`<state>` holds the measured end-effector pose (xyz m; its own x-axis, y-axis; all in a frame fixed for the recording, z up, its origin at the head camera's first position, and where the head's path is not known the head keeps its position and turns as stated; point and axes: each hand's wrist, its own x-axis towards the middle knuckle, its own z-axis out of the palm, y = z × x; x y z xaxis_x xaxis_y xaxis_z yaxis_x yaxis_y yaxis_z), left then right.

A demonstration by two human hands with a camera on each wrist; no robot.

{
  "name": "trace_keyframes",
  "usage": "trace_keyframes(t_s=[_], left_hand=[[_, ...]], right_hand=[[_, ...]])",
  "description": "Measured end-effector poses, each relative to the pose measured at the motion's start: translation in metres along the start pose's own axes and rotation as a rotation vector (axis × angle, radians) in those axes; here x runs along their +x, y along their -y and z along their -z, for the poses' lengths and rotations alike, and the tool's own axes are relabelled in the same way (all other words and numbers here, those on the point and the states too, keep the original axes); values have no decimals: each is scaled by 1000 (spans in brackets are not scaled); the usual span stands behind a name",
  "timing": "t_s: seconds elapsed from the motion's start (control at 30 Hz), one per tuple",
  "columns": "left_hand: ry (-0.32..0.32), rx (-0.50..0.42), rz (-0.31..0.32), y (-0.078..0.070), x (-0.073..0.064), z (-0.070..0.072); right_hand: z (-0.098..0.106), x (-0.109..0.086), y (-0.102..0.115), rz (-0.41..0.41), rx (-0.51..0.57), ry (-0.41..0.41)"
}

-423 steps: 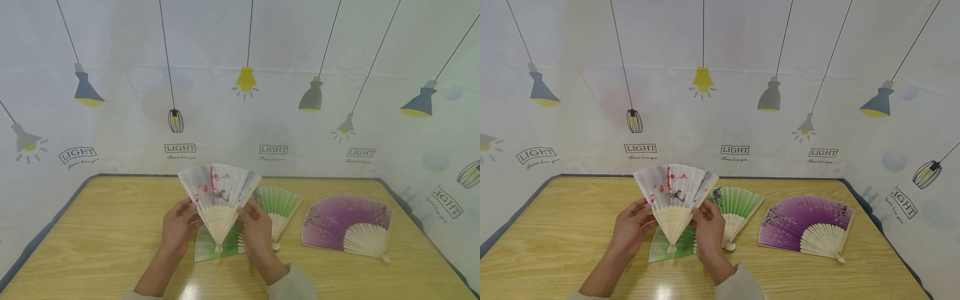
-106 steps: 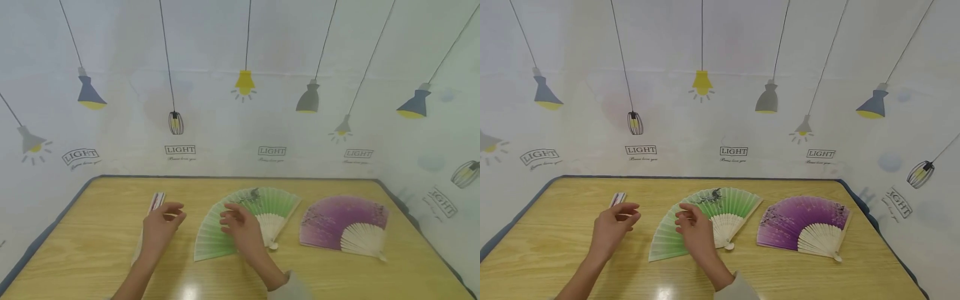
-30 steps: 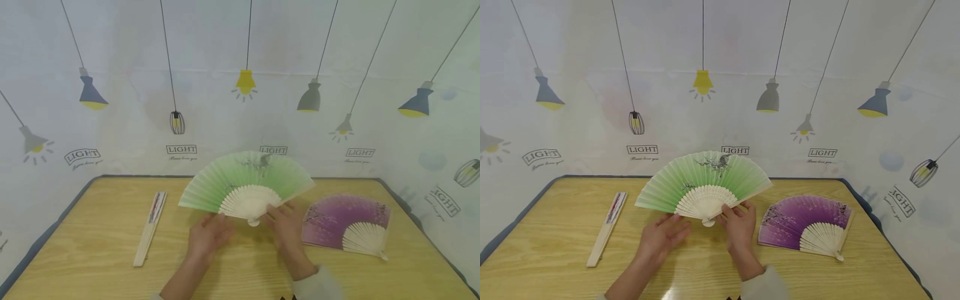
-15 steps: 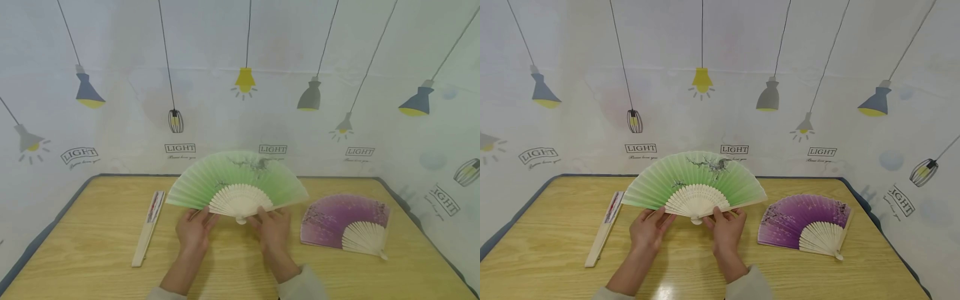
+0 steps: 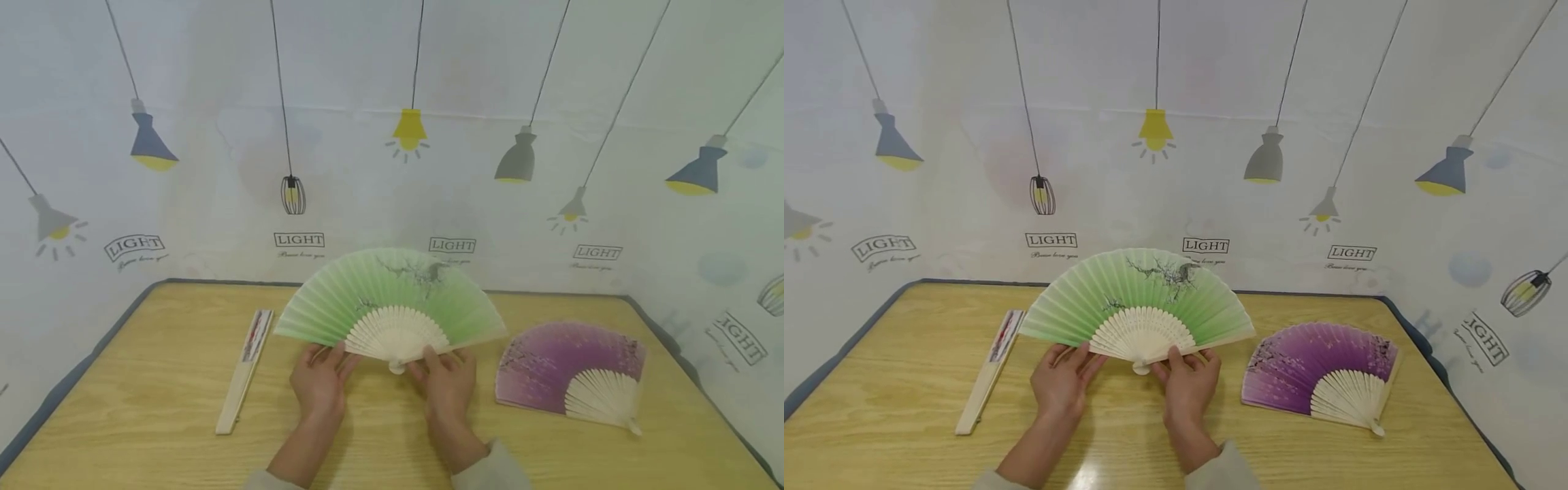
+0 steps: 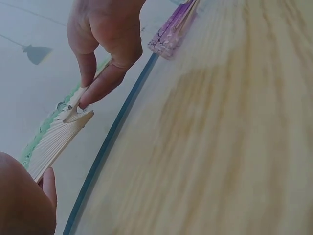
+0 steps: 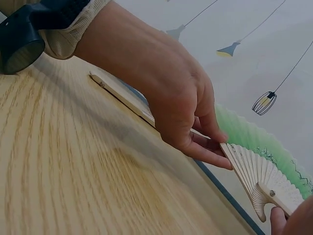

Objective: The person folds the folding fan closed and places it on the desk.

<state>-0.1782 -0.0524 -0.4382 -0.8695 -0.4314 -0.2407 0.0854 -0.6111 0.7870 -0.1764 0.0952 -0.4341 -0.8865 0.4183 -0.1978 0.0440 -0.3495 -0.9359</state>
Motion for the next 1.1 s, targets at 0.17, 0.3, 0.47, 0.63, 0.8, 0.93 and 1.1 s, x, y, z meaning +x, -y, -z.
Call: trace_keyframes(t_s=[0.17,0.3,0.47,0.63,0.8,0.93,1.1], left_hand=[[-9,7,-23,2,0,0],[-9,11,-31,3,1,0],[-9,29,-37,3,1,0],[-4,33,-54,0,2,1],[21,52,-54,-2,4,2],[55,57,-33,-3,5,4],[94,66,-9,-5,6,5]], right_hand=[[-1,0,-2,11,10,-10],[-1,-1,-2,10,24,3],[1,-3,0,11,13,54],[2,-5,4,41,-27,110],[3,-4,5,41,-31,143],[4,-3,5,37,-40,150],[6,-2,4,27,-63,166]])
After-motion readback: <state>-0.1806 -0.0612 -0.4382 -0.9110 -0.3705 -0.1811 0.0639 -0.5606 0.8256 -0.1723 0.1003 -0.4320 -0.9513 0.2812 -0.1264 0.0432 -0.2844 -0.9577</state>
